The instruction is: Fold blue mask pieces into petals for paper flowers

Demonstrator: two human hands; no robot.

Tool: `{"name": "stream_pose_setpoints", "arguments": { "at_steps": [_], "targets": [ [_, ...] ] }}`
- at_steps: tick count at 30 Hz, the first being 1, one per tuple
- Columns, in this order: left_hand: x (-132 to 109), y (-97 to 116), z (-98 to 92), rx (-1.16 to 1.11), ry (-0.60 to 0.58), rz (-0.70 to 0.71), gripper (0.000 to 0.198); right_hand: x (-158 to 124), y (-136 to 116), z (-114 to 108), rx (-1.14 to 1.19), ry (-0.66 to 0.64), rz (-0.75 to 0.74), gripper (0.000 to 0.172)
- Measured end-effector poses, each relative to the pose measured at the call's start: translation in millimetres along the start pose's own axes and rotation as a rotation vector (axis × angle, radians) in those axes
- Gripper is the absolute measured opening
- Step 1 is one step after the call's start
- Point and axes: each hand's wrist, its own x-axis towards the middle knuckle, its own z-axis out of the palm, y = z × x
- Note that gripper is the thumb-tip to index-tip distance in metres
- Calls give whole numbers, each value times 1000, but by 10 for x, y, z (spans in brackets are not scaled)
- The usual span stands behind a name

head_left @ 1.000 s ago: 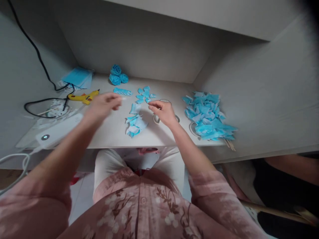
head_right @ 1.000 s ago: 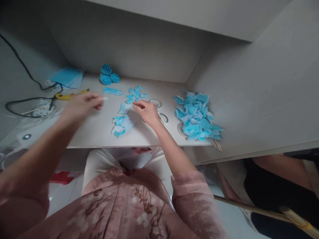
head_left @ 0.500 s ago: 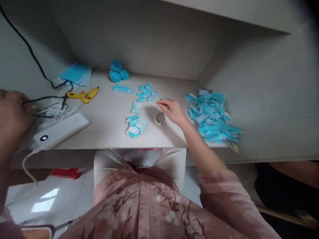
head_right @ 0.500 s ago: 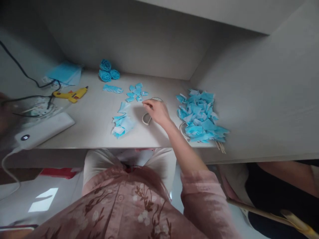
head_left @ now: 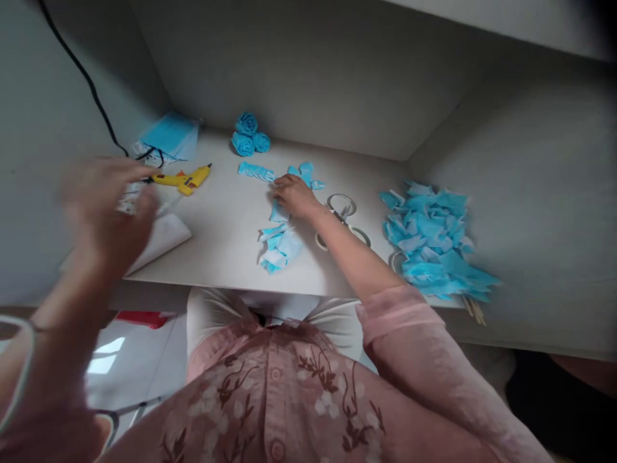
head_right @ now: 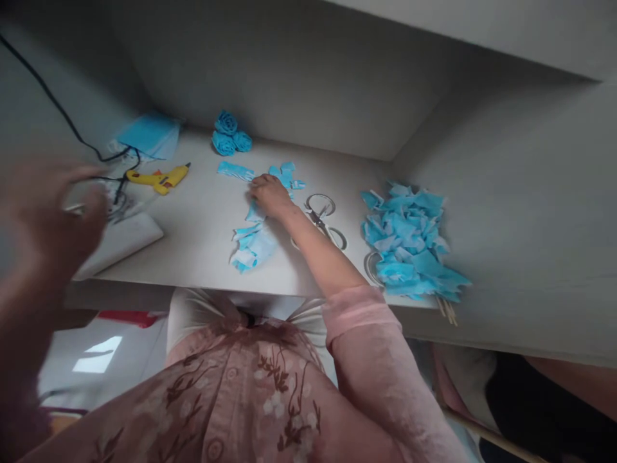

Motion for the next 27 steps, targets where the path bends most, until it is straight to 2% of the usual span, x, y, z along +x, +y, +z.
{"name": "stream_pose_setpoints", "arguments": {
  "at_steps": [1,2,4,8,10,12,13,16,19,21,24,27],
  "targets": [
    [25,175,152,-19,-21,108,28,6,-21,-17,6,-5,-15,27],
    [58,317,315,-76,-65,155,25,-8,-42,-49,21,3,-35,25],
    [147,492,647,-208,-241,95,31,-82,-82,-148,71,48,-89,23],
    [326,570,1184,-450,-552,-121,48,-300,-150,-414,172,167,-173,19],
    [381,586,1356,-588,-716,-181,41,-380,-177,-533,197,201,-169,19],
    [413,622,1475,-657,-793,-200,25,-429,-178,-614,227,224,-151,21],
    [426,646,1520,-674,-781,-211,19,-447,-163,-634,255,241,-136,23],
    [461,719,1616,-811,-648,-305,16,-500,-49,-596,437,346,-28,35],
    [475,752,1685,-1025,-562,-424,43,-566,115,-417,746,450,153,48],
    [459,739,1737,-1111,-516,-464,59,-604,194,-255,943,425,239,60],
    [405,681,1836,-1216,-464,-458,71,-636,217,-23,1178,387,276,73],
    [340,627,1927,-1292,-478,-423,81,-640,162,129,1314,420,239,75]
  ]
}}
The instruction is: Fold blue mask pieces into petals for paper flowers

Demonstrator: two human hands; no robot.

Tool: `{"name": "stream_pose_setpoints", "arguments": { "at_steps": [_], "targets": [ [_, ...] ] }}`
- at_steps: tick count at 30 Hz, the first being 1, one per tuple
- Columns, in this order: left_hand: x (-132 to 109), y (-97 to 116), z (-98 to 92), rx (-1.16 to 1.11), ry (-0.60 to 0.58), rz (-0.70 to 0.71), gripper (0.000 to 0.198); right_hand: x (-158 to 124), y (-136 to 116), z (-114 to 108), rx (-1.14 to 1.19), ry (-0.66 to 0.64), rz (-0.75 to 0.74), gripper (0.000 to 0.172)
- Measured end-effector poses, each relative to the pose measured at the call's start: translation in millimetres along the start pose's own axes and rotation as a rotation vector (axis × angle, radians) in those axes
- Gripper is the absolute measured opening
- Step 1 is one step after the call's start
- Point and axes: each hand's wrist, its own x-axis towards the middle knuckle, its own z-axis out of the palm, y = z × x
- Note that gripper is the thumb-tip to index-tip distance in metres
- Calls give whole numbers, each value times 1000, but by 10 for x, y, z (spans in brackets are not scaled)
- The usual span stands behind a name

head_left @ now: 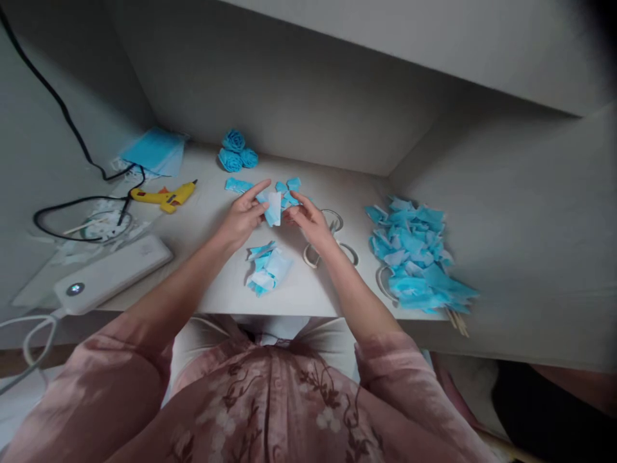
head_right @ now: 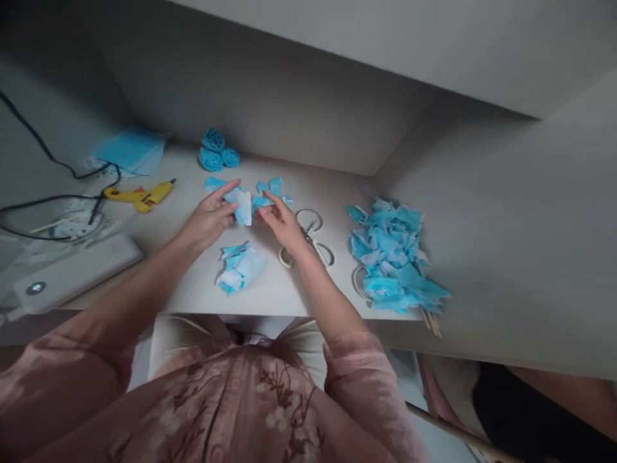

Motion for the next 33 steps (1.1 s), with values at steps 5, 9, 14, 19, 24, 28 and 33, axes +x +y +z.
{"name": "stream_pose_setpoints", "arguments": {
  "at_steps": [5,9,14,19,24,28,33],
  "targets": [
    [-53,-92,39,-7,-109,8,88,-50,51,99,40,-1,-24,82],
    [-110,-80,44,-1,-108,-11,88,-81,25,82,-41,76,-81,75],
    [-123,23,-7,-114,-36,-82,88,-95,-14,-3,-158,146,-168,68],
    [-124,69,0,-126,-6,-136,74,-133,-58,-13,-244,146,-215,62],
    [-143,-23,29,214,-83,46,89,-223,-147,45,-420,183,-350,53],
    [-164,-94,76,420,-16,183,59,-271,-184,91,-572,115,-448,47],
    [-167,-61,91,293,116,90,31,-263,-159,102,-469,116,-351,56]
  ]
}}
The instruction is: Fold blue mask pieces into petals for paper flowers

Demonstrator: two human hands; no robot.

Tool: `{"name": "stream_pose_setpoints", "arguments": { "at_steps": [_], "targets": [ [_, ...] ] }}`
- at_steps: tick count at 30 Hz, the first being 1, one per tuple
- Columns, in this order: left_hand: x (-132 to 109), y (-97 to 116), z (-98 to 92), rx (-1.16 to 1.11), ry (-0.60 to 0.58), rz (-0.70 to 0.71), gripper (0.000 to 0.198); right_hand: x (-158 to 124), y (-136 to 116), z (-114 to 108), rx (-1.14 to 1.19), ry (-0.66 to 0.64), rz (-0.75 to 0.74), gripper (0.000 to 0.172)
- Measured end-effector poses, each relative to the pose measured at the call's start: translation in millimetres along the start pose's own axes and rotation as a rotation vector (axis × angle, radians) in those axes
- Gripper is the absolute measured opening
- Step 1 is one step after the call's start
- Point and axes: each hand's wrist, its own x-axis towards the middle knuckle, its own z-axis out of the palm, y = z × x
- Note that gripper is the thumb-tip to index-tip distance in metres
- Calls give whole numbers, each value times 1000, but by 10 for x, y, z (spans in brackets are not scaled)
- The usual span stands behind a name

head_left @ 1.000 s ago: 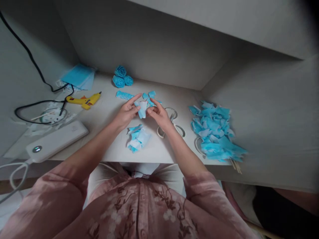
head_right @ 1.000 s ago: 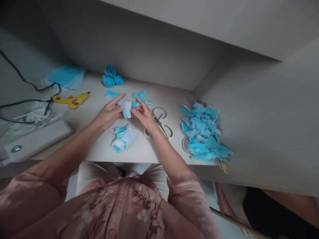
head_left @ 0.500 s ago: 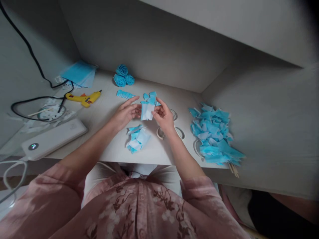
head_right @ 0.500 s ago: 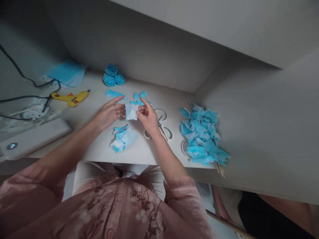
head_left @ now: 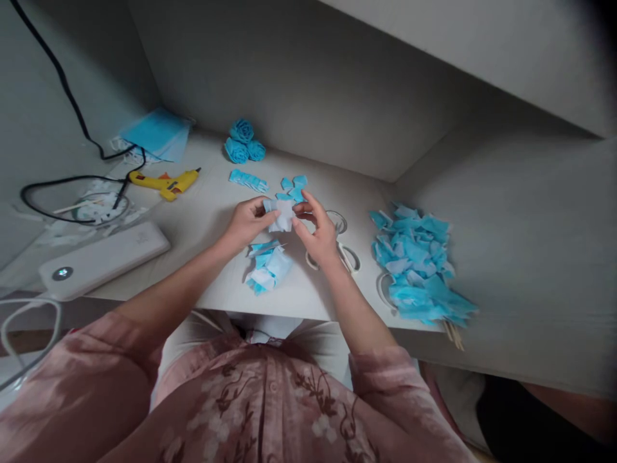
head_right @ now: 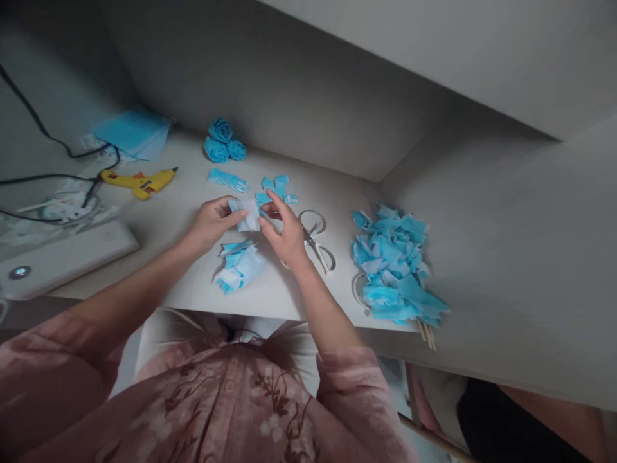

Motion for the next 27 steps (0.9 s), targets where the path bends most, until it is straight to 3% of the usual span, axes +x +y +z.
{"name": "stream_pose_setpoints", "arguments": {
  "at_steps": [6,10,14,27],
  "targets": [
    [-27,53,26,-109,-33,-53,36,3,13,24,227,-72,181,69],
    [-42,51,36,-89,-69,-32,37,4,-23,36,180,2,280,39],
    [-26,84,-3,-90,-19,8,38,27,-37,21,180,82,261,29],
    [-3,102,-40,-155,-80,37,48,54,-54,25,247,84,322,36]
  ]
}}
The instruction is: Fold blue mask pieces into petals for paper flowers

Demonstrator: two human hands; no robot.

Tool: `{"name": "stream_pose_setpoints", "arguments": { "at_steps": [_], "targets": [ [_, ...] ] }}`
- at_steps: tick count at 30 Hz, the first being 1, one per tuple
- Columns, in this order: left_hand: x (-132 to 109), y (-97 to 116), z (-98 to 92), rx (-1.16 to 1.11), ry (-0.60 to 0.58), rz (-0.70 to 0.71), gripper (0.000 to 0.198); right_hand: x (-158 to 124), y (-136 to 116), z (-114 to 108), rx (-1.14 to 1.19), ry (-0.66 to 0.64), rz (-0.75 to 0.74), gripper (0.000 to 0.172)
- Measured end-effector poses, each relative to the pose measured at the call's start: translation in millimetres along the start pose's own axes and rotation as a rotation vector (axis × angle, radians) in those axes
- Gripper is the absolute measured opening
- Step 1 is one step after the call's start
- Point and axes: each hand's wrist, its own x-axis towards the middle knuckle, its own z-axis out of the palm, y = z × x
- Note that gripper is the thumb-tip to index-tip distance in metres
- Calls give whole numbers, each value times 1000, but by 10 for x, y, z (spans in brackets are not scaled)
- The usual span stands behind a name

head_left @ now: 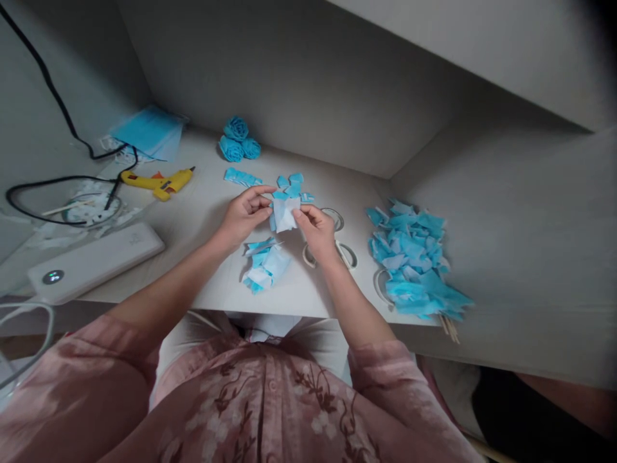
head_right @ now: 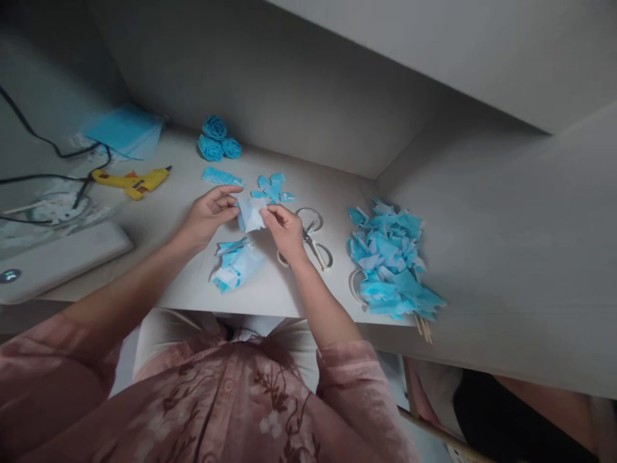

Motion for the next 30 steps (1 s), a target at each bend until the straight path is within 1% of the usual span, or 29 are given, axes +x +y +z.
{"name": "stream_pose_setpoints", "arguments": {
  "at_steps": [5,7,9,13,15,18,22,24,27,30],
  "targets": [
    [9,-6,-14,0,-5,-5,46,2,24,-7,43,-12,-9,37],
    [14,-20,-10,12,10,-8,45,1,27,-7,37,-26,-6,38],
    [15,-32,2,78,58,15,42,3,27,-5,41,-26,-5,39],
    [-18,-9,38,290,213,120,25,6,20,0,58,0,-3,36],
    [-47,22,51,358,244,156,16,5,14,0,43,7,0,34],
    [-78,46,57,387,194,160,17,1,4,-3,26,13,16,34],
    [-79,5,60,360,35,79,22,-5,-3,-7,34,20,7,34],
    [-78,-12,66,367,-25,42,22,-8,-7,-9,29,10,-15,34],
    [-87,5,74,364,-74,20,26,-13,-20,-12,-10,-7,-39,33],
    [-96,37,68,369,-97,16,35,-18,-37,-16,-63,-12,-51,34]
  ]
}}
